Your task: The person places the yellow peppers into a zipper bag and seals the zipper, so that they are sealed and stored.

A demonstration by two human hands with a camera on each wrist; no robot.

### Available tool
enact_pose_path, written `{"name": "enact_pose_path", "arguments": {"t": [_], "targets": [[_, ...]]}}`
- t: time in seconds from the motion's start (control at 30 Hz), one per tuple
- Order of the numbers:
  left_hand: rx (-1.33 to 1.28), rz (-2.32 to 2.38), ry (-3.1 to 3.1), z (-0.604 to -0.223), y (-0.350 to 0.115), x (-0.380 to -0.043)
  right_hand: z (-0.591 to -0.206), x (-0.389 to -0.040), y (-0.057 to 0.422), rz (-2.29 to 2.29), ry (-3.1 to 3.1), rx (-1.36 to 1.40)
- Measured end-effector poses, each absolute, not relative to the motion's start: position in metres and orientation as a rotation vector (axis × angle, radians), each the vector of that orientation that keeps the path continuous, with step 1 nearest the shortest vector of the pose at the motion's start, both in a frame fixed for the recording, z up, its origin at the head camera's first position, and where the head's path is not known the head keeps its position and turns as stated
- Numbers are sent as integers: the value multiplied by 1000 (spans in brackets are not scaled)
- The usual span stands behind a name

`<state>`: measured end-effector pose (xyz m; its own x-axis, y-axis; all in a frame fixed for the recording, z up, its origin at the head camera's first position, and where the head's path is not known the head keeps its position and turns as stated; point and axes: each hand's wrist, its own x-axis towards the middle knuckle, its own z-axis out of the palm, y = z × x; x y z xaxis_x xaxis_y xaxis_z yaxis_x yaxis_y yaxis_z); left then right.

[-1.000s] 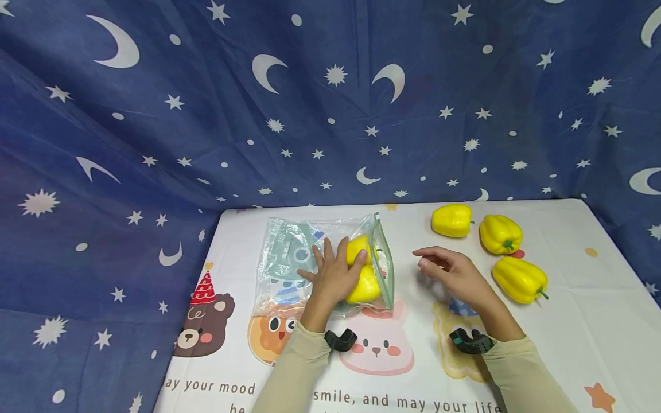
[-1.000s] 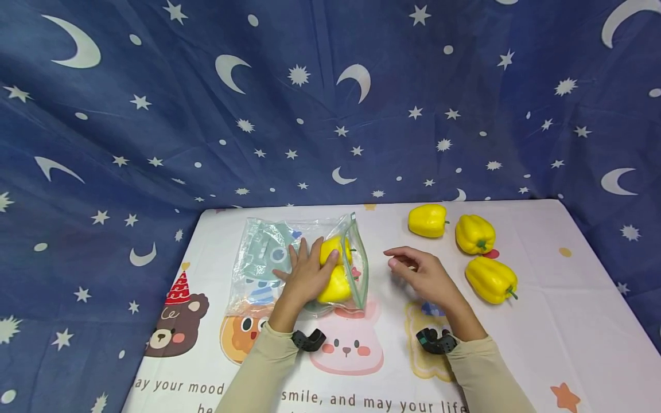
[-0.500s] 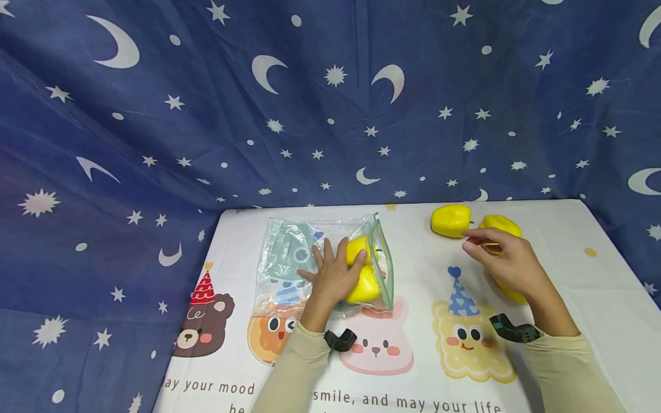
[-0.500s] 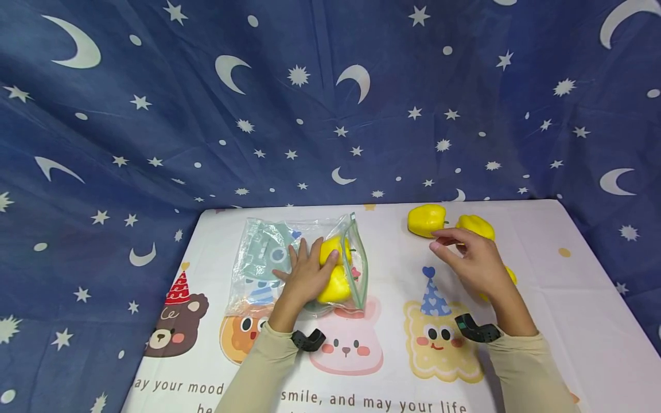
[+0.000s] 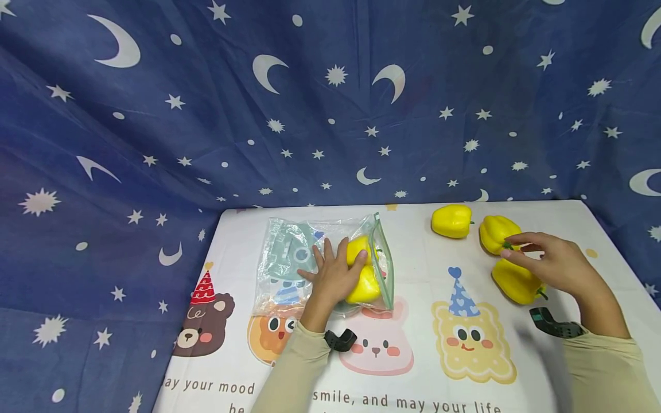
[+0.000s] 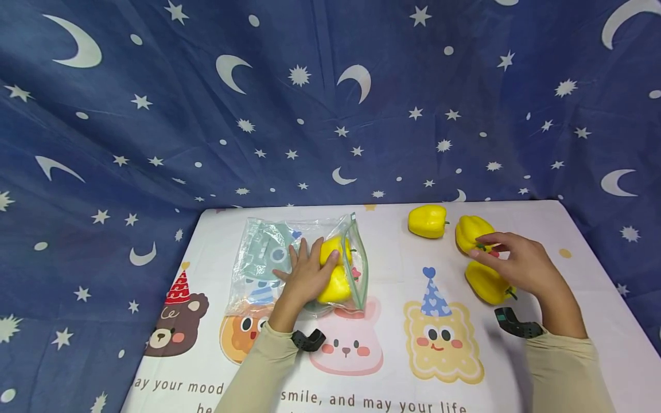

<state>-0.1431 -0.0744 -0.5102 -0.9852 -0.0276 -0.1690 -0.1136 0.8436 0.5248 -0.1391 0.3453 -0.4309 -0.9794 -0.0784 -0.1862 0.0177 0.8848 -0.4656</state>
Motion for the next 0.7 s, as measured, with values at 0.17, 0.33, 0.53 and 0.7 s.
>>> {"name": "enact_pose_path", "arguments": {"t": [0.17, 0.33, 0.53, 0.7], "targets": [[-111, 838, 2862, -509, -74, -143, -438, -139, 364, -666, 2755, -31], [-110, 837, 2860, -510, -74, -142, -445, -139, 374, -652, 2686, -6], [-106, 838, 2861, -509, -75, -143, -449, -139, 375, -669, 2650, 0], [-108, 840, 2859, -508, -75, -143, -453, -140, 376, -666, 2633, -2]]}}
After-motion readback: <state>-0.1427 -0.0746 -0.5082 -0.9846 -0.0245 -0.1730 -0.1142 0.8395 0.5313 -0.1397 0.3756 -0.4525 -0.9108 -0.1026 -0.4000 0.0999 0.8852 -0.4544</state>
